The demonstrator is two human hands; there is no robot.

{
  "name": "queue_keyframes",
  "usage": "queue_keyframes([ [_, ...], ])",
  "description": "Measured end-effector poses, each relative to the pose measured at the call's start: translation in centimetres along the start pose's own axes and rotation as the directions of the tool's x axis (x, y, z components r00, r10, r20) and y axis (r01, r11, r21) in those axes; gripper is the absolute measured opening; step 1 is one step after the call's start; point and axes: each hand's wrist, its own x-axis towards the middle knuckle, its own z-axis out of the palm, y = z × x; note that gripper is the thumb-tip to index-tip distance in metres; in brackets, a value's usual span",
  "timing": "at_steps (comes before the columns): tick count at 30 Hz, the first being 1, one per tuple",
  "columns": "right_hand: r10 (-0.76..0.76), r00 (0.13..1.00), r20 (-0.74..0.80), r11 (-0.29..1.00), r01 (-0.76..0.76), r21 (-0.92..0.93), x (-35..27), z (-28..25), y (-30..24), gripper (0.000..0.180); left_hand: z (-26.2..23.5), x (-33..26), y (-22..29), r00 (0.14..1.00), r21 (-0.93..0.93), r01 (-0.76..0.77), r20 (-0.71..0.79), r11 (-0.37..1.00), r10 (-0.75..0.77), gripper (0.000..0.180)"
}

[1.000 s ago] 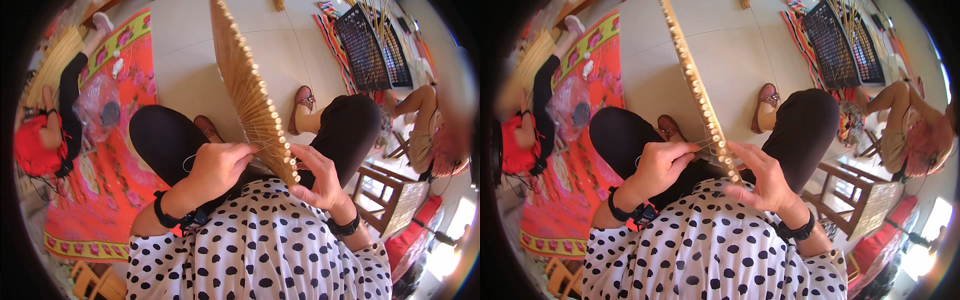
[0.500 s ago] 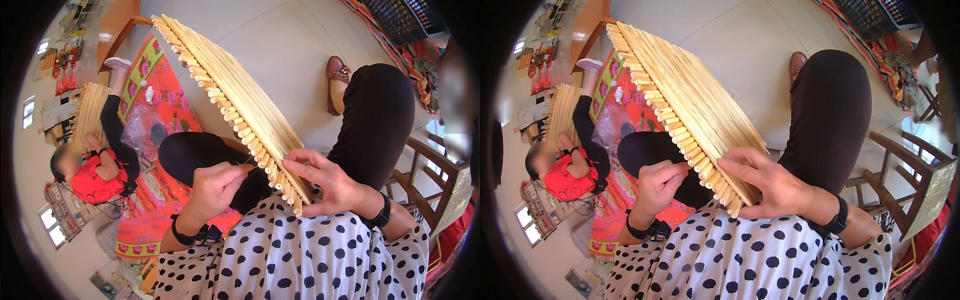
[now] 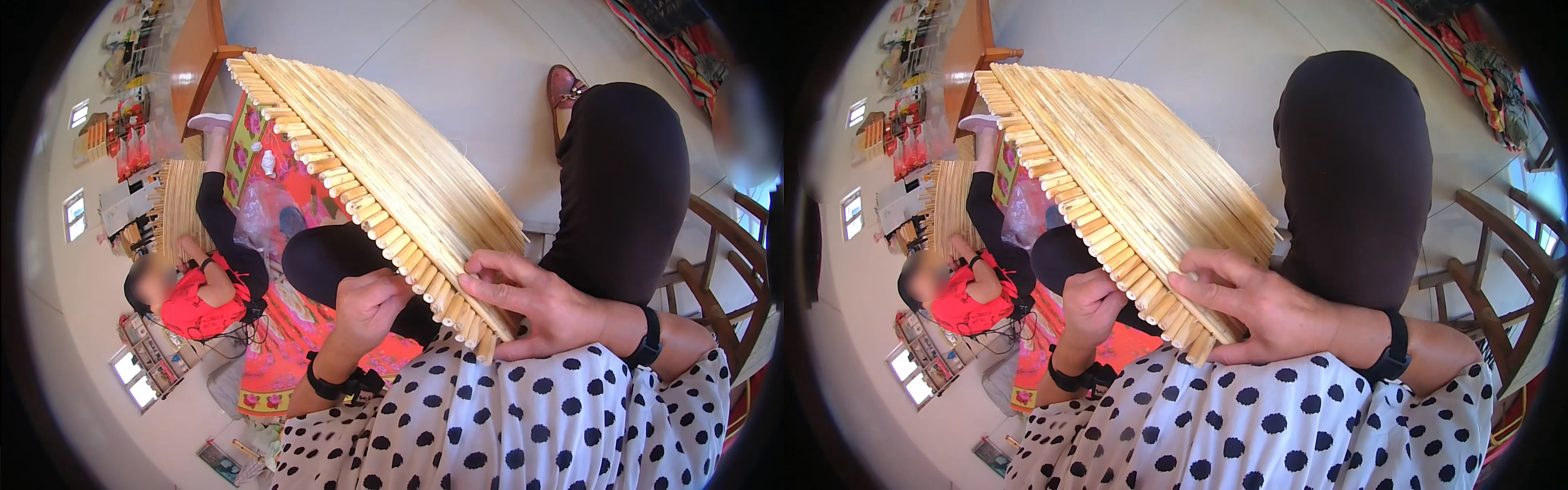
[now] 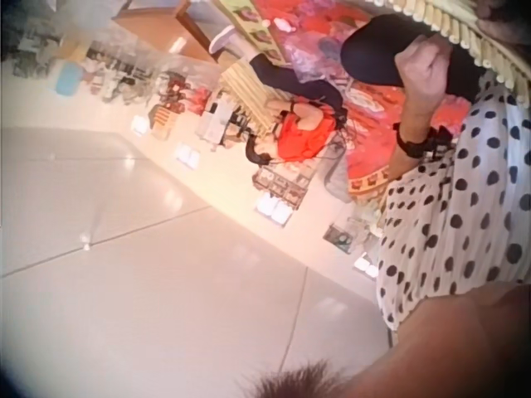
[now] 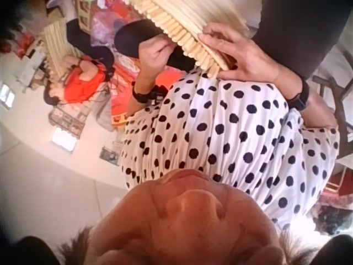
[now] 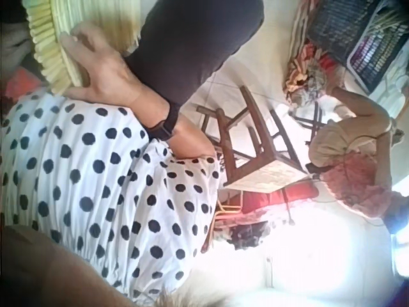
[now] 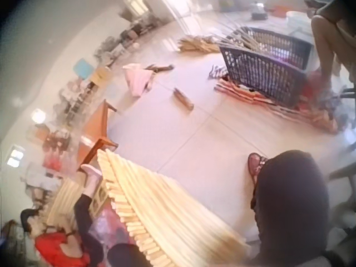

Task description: The person sits on the floor and weaves a bamboo mat by hand, threading a white string through the bamboo strips to secure them together. They repeatedly pull the string tight and adjust the mat's alignment.

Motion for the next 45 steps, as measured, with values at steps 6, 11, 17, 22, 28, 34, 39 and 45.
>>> queue_keyframes([
  [6,-0.034,0.999,-0.005,0.999,0.034,-0.009,0.2,0.1,0.2,0.097,0.2,0.0,0.5,0.999,-0.012,0.050,0.000,0.999,-0.050,0.017],
  [11,-0.032,0.999,0.030,0.999,0.031,0.026,0.5,0.2,0.3,0.096,0.6,0.1,0.4,0.998,-0.031,0.047,-0.030,0.998,-0.048,0.020],
  [17,-0.028,0.998,0.055,0.999,0.030,-0.037,0.6,0.2,0.3,0.094,0.7,0.1,0.4,0.998,-0.025,0.066,-0.002,0.997,-0.067,0.020],
  [22,0.001,0.999,0.045,0.997,0.003,-0.083,0.8,0.2,0.0,0.093,0.4,0.6,1.0,0.999,0.083,0.032,0.015,0.996,-0.033,0.019],
  [28,0.031,0.998,-0.053,0.955,-0.046,-0.293,0.6,-0.5,-2.3,0.090,1.0,2.2,0.7,0.995,0.109,-0.099,0.005,0.989,0.099,0.016],
  [34,0.146,0.981,-0.130,0.875,-0.189,-0.445,1.3,-1.5,-5.9,0.086,2.2,4.6,0.7,0.970,0.006,-0.226,-0.085,0.974,0.226,0.008],
  [39,0.278,0.895,-0.348,0.720,-0.434,-0.542,2.9,-0.6,-7.8,0.045,3.0,6.1,0.7,0.957,-0.003,-0.281,-0.077,0.960,0.280,0.009],
  [45,0.218,0.838,-0.500,0.359,-0.545,-0.758,5.1,0.7,-7.5,0.034,3.9,7.2,0.6,0.938,0.038,-0.331,-0.101,0.943,0.333,0.007],
])
